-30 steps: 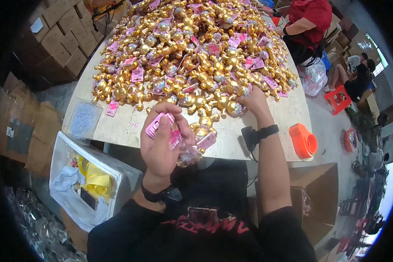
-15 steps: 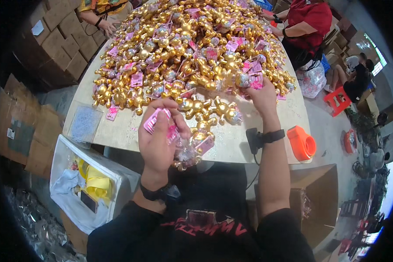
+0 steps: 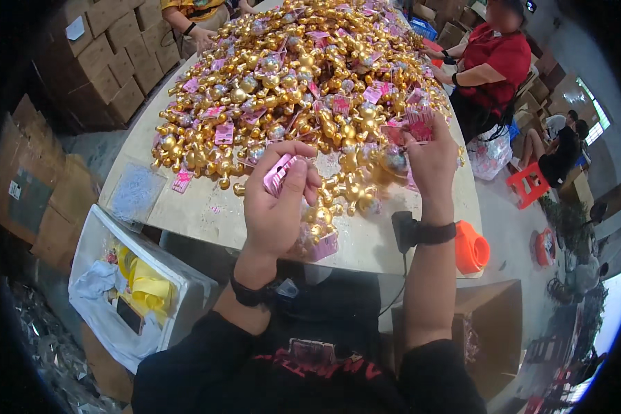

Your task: Packaging gold bear-shaped ornaments into a cardboard box and sealing it with tape.

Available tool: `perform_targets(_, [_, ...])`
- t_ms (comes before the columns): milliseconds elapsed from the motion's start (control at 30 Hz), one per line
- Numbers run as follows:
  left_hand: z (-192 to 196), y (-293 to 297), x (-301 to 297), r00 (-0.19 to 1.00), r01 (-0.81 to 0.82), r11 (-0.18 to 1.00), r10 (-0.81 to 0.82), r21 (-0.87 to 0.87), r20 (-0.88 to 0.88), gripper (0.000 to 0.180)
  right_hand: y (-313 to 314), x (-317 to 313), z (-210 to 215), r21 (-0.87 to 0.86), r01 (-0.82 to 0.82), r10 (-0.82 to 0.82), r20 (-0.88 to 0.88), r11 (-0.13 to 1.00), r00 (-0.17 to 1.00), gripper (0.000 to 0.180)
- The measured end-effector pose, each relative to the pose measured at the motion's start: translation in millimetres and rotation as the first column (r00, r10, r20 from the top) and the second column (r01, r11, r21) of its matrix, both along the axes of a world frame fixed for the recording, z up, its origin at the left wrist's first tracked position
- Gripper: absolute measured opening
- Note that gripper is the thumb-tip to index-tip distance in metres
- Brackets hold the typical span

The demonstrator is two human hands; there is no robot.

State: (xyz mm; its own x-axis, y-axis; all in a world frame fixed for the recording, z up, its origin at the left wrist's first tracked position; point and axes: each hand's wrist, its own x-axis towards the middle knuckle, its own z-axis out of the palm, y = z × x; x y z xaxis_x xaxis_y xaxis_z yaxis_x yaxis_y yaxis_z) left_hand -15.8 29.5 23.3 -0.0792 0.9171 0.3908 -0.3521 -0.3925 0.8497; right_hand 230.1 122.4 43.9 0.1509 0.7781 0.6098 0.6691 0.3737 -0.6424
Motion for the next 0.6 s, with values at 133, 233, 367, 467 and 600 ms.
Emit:
perform_targets(133, [9, 19, 3, 0.981, -0.047, 0.999, 0.047, 0.007, -0.189, 0.020, 3, 2, -2, 0.081, -0.071, 0.080, -0.108, 0.994, 0.991, 0.036])
perform_targets(233, [27, 49, 13, 0.867, -0.050, 0.997, 0.069, 0.051, -0.494, 0.029, 3, 5, 1, 0.147, -0.179, 0.204, -0.175, 0.973, 0.963, 0.031])
perform_targets(367, [41, 105, 28, 0.660, -0.004, 0.869, 0.374, 0.494, -0.652, 0.032, 4, -5, 17, 0.135, -0.420, 0.441, -0.314, 0.897, 0.841, 0.033])
perform_targets(467, [64, 128, 33, 0.549, 0.176, 0.871, 0.300, 0.459, -0.780, 0.027, 3, -8, 26, 0.120, -0.408, 0.425, -0.220, 0.905, 0.878, 0.034])
perform_targets(600, [87, 119, 26, 0.597, 0.175, 0.956, 0.086, 0.234, -0.797, 0.018, -11, -9, 36, 0.116, -0.180, 0.197, -0.152, 0.977, 0.969, 0.042])
